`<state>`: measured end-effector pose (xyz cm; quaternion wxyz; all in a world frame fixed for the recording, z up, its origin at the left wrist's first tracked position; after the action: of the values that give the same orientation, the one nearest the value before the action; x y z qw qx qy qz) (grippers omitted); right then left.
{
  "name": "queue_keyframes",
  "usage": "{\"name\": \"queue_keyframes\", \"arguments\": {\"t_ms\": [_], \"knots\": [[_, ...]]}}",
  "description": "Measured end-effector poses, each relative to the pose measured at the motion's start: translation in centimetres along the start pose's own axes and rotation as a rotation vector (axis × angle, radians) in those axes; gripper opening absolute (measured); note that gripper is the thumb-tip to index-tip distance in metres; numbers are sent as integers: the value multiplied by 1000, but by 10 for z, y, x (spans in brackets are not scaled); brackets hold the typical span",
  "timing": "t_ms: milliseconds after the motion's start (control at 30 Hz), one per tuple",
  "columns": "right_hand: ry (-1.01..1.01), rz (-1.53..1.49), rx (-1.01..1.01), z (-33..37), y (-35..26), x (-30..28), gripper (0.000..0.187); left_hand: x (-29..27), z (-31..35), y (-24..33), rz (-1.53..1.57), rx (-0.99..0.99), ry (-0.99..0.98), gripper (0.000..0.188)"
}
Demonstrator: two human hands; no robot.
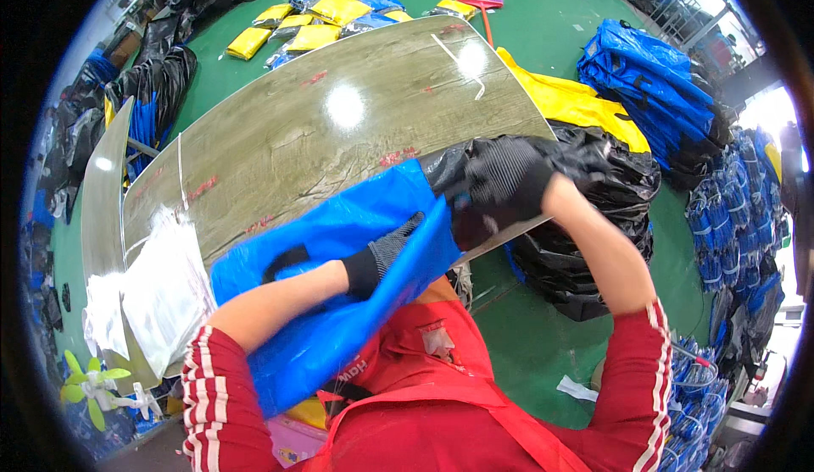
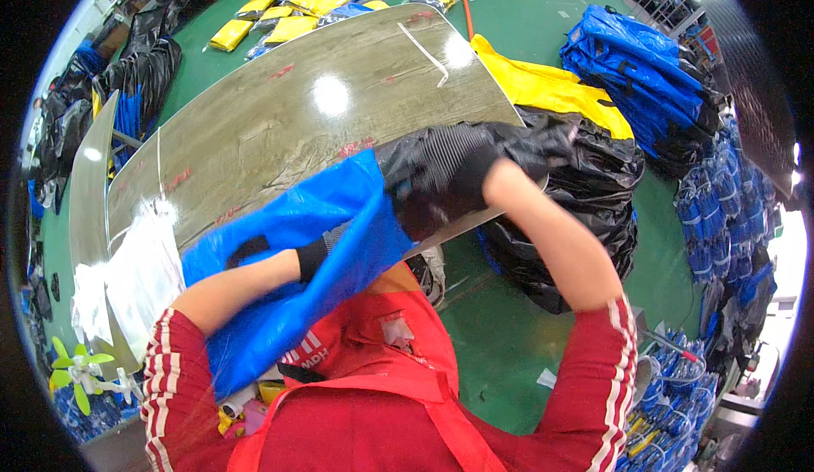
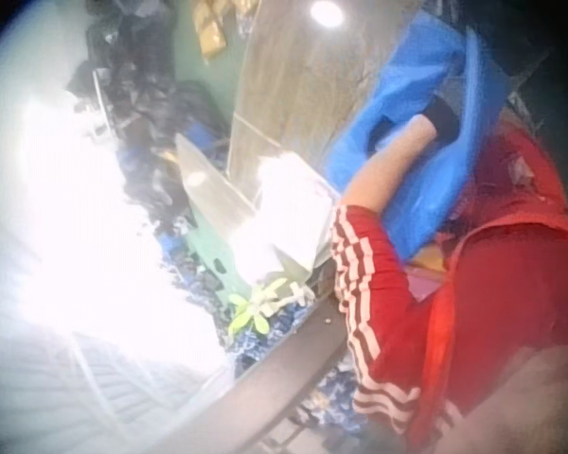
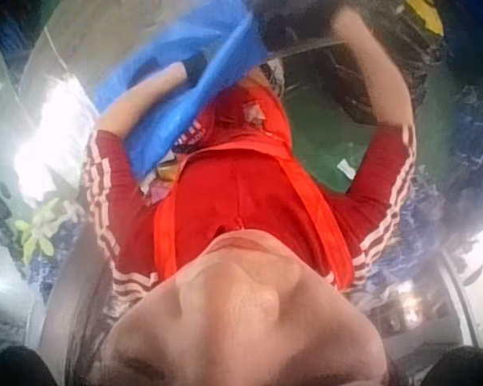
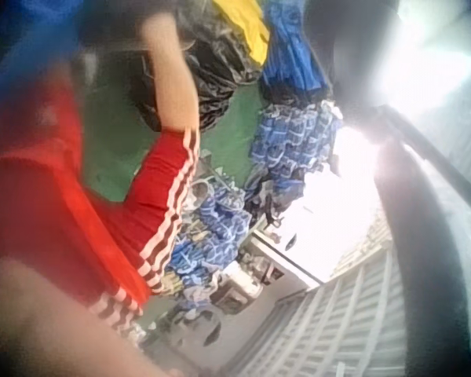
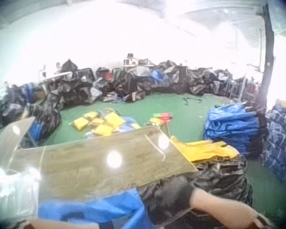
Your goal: The person folds yellow and blue delivery bags on a table, then places each folded bag into a clear plastic bag. The person repeats this sequence for multiple bags, alternating between yellow and blue items.
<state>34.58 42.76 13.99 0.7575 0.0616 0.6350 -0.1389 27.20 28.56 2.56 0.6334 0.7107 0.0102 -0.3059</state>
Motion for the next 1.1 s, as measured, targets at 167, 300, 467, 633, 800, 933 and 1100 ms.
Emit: {"name": "queue_keyframes", "arguments": {"t_ms": [167, 300, 467, 633, 800, 933, 1100], "knots": [[-306, -264, 22, -116, 43, 74, 63, -13, 48, 16, -399, 134, -67, 61], [-330, -324, 55, -126, 66, 109, 71, -70, 153, 22, -349, -71, 47, 63], [-256, -239, 343, -103, 100, 100, 63, -77, 344, -40, 382, -428, 607, 65], [-227, -54, 392, -94, 88, 86, 53, -29, 402, -73, 1068, 141, 1056, 76], [-259, -4, 501, -79, 75, 81, 54, -45, 387, -55, -276, -762, 1369, 65], [-236, 53, 554, -73, 66, 71, 54, -69, 263, 43, -1011, -745, 1263, 64], [-113, 19, 398, -60, 53, 54, 40, -32, 27, 65, -905, -185, 726, 66]]}}
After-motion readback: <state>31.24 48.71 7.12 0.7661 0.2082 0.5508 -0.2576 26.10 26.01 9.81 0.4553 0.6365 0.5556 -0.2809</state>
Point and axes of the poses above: each hand's wrist, its own z-axis away from the middle knuckle, its own x-axis out of the palm, y = z × x, the point moved 8 cm from there along -z, towards the middle knuckle, and after that the axes turned 1 degree about x, right-handed, at the moved point
